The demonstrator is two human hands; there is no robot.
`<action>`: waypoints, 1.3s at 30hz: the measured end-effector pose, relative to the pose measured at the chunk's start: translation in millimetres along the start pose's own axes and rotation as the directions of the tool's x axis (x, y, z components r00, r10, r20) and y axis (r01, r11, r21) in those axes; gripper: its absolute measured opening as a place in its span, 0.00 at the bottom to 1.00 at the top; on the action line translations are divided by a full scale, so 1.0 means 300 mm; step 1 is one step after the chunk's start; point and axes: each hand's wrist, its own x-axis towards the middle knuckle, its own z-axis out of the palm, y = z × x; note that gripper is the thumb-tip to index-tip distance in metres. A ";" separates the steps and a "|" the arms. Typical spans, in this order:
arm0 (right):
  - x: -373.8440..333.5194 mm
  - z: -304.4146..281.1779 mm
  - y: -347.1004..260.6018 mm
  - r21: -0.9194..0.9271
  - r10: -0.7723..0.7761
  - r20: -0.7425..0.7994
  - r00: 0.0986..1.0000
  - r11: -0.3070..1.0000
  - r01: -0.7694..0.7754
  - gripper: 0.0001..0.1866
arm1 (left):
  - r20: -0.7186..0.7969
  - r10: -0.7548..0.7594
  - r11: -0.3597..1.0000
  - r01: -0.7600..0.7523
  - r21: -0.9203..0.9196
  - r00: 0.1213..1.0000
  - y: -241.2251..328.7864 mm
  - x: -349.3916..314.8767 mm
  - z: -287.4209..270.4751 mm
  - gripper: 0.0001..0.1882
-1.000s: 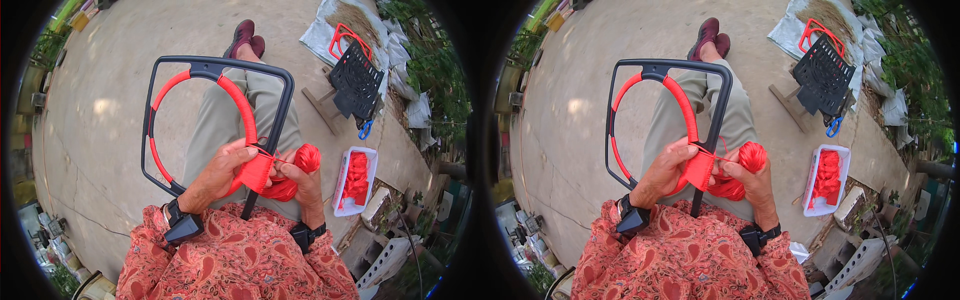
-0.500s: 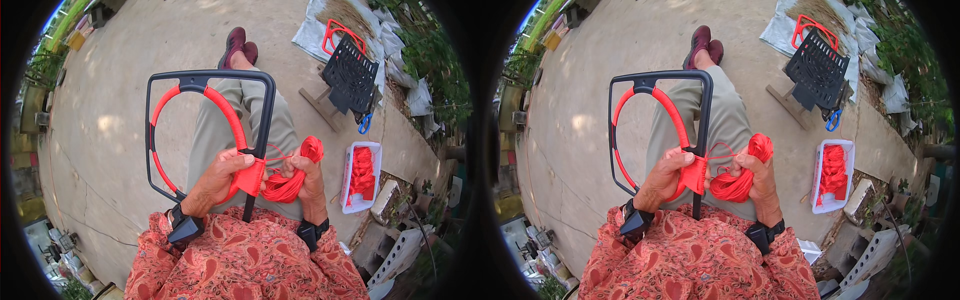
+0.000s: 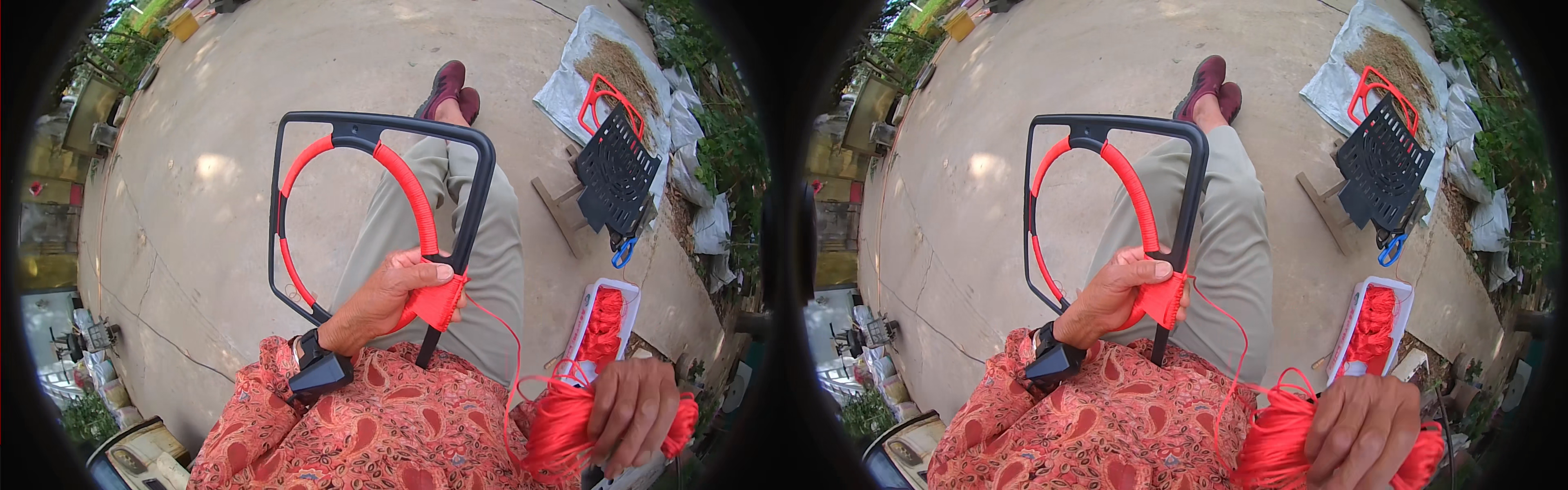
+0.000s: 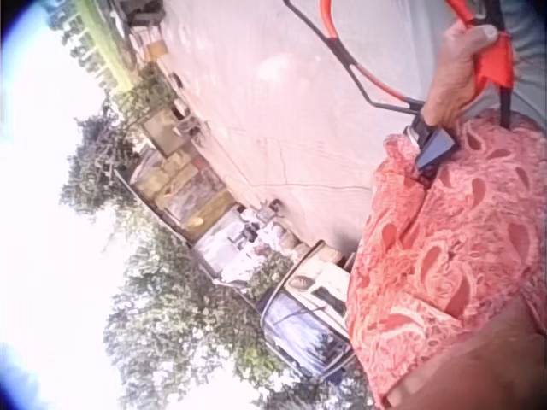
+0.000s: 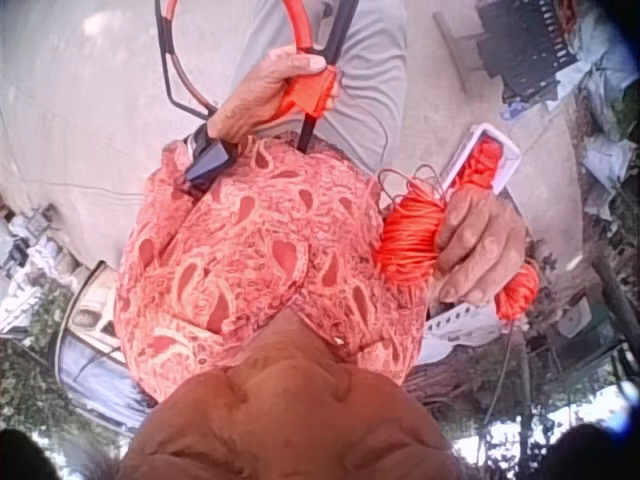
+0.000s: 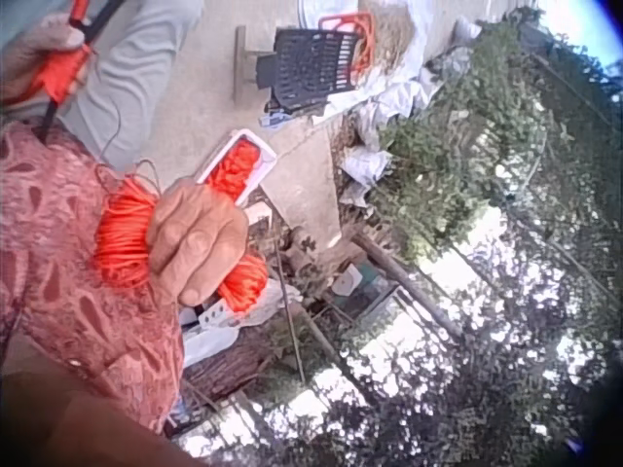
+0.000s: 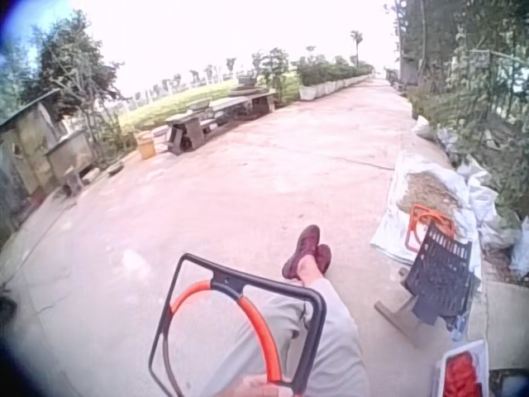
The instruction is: The person is weaving a red plastic cord around a black circular and rectangular frame, likely a furniture component.
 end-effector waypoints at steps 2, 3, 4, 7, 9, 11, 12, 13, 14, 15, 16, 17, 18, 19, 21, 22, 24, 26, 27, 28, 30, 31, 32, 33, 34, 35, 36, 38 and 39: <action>0.035 0.030 0.031 0.169 -0.143 0.171 0.975 0.979 0.114 0.10 | 0.066 0.018 0.998 -0.014 -0.055 0.998 0.006 -0.018 -0.005 0.14; 0.045 0.026 0.052 0.188 -0.135 0.176 0.975 0.977 0.102 0.09 | 0.049 0.024 0.998 -0.021 -0.056 0.998 0.007 -0.029 -0.016 0.14; 0.056 0.019 0.066 0.204 -0.126 0.184 0.975 0.975 0.088 0.09 | 0.070 0.036 0.996 -0.030 -0.083 0.997 0.008 -0.034 -0.023 0.13; 0.089 0.003 0.102 0.237 -0.097 0.209 0.973 0.970 0.045 0.07 | 0.090 0.064 0.991 -0.053 -0.124 0.994 0.014 -0.044 -0.035 0.13; 0.106 -0.008 0.125 0.251 -0.077 0.223 0.972 0.968 0.019 0.07 | 0.092 0.076 0.989 -0.063 -0.137 0.993 0.014 -0.046 -0.048 0.13; 0.116 -0.014 0.140 0.257 -0.055 0.233 0.971 0.966 -0.007 0.06 | 0.142 0.103 0.979 -0.075 -0.192 0.984 0.006 -0.041 -0.060 0.13; 0.121 -0.017 0.146 0.257 -0.043 0.237 0.971 0.966 -0.020 0.06 | 0.143 0.101 0.979 -0.073 -0.189 0.985 0.008 -0.042 -0.059 0.13; 0.127 -0.016 0.148 0.253 -0.027 0.238 0.971 0.967 -0.035 0.06 | 0.114 0.095 0.977 -0.071 -0.201 0.989 0.011 -0.048 -0.054 0.14; 0.131 -0.014 0.149 0.248 -0.012 0.237 0.971 0.968 -0.049 0.06 | 0.087 0.088 0.975 -0.068 -0.212 0.992 0.015 -0.052 -0.048 0.15; 0.134 -0.012 0.147 0.241 0.004 0.235 0.972 0.968 -0.062 0.06 | 0.094 0.080 0.976 -0.058 -0.211 0.992 0.018 -0.058 -0.040 0.15; 0.137 -0.015 0.147 0.236 0.019 0.239 0.971 0.969 -0.077 0.06 | 0.066 0.092 0.980 -0.078 -0.183 0.994 0.024 -0.066 -0.034 0.15; 0.139 -0.018 0.144 0.230 0.033 0.242 0.970 0.969 -0.090 0.06 | 0.038 0.103 0.983 -0.096 -0.153 0.994 0.026 -0.069 -0.029 0.16; 0.139 -0.020 0.140 0.223 0.047 0.244 0.969 0.969 -0.103 0.06 | 0.044 0.115 0.985 -0.108 -0.133 0.992 0.027 -0.066 -0.026 0.16; 0.065 -0.057 0.140 0.182 0.132 0.051 0.990 0.973 -0.139 0.08 | 0.051 0.109 0.986 -0.102 -0.128 0.993 0.027 -0.063 -0.024 0.16; -0.037 -0.033 0.189 0.163 0.330 -0.688 0.647 0.938 -0.305 0.06 | 0.032 0.124 0.990 -0.122 -0.075 0.992 0.022 -0.055 -0.017 0.16; -0.072 -0.069 0.236 0.037 0.315 -0.781 0.540 0.885 -0.464 0.08 | 0.042 0.104 0.993 -0.101 -0.061 0.994 0.015 -0.053 -0.013 0.16; -0.070 -0.119 0.321 -0.031 0.290 -0.884 0.366 0.745 -0.666 0.11 | 0.039 0.128 0.990 -0.125 -0.062 0.991 0.010 -0.060 -0.019 0.17; -0.072 -0.130 0.369 -0.006 0.285 -0.909 0.304 0.721 -0.692 0.12 | 0.032 0.124 0.992 -0.124 -0.002 0.992 0.016 -0.058 0.002 0.18; -0.084 -0.133 0.386 0.038 0.298 -0.903 0.308 0.771 -0.635 0.12 | 0.018 0.135 0.989 -0.136 0.052 0.991 0.017 -0.054 0.014 0.19; -0.088 -0.136 0.401 0.081 0.309 -0.897 0.317 0.819 -0.567 0.12 | -0.004 0.121 0.991 -0.120 0.053 0.993 0.016 -0.046 0.023 0.20; -0.083 -0.141 0.419 0.135 0.333 -0.884 0.327 0.853 -0.505 0.12 | 0.018 0.092 0.994 -0.093 0.062 0.996 0.017 -0.038 0.018 0.16; -0.074 -0.142 0.423 0.188 0.367 -0.865 0.343 0.870 -0.455 0.12 | 0.038 0.077 0.995 -0.079 0.055 0.996 0.025 -0.040 0.019 0.12; -0.046 -0.137 0.402 0.273 0.431 -0.826 0.363 0.870 -0.411 0.09 | 0.039 0.056 0.996 -0.058 0.070 0.998 0.027 -0.042 0.018 0.12; -0.047 -0.143 0.406 0.272 0.417 -0.835 0.359 0.879 -0.391 0.09 | 0.034 0.072 0.994 -0.075 0.078 0.997 0.027 -0.044 0.020 0.13; -0.054 -0.151 0.404 0.234 0.411 -0.827 0.384 0.873 -0.429 0.08 | 0.033 0.092 0.992 -0.095 0.082 0.995 0.022 -0.039 0.022 0.13; -0.061 -0.154 0.404 0.195 0.405 -0.818 0.408 0.863 -0.466 0.06 | 0.036 0.076 0.993 -0.079 0.091 0.996 0.019 -0.035 0.023 0.13; -0.065 -0.152 0.403 0.192 0.394 -0.826 0.404 0.870 -0.455 0.06 | 0.041 0.071 0.992 -0.074 0.100 0.997 0.017 -0.031 0.023 0.13; -0.063 -0.147 0.397 0.198 0.392 -0.822 0.412 0.876 -0.440 0.04 | 0.043 0.060 0.991 -0.064 0.114 0.997 0.017 -0.029 0.024 0.13; -0.066 -0.147 0.399 0.197 0.386 -0.826 0.410 0.880 -0.432 0.04 | 0.041 0.061 0.992 -0.066 0.111 0.997 0.016 -0.027 0.020 0.13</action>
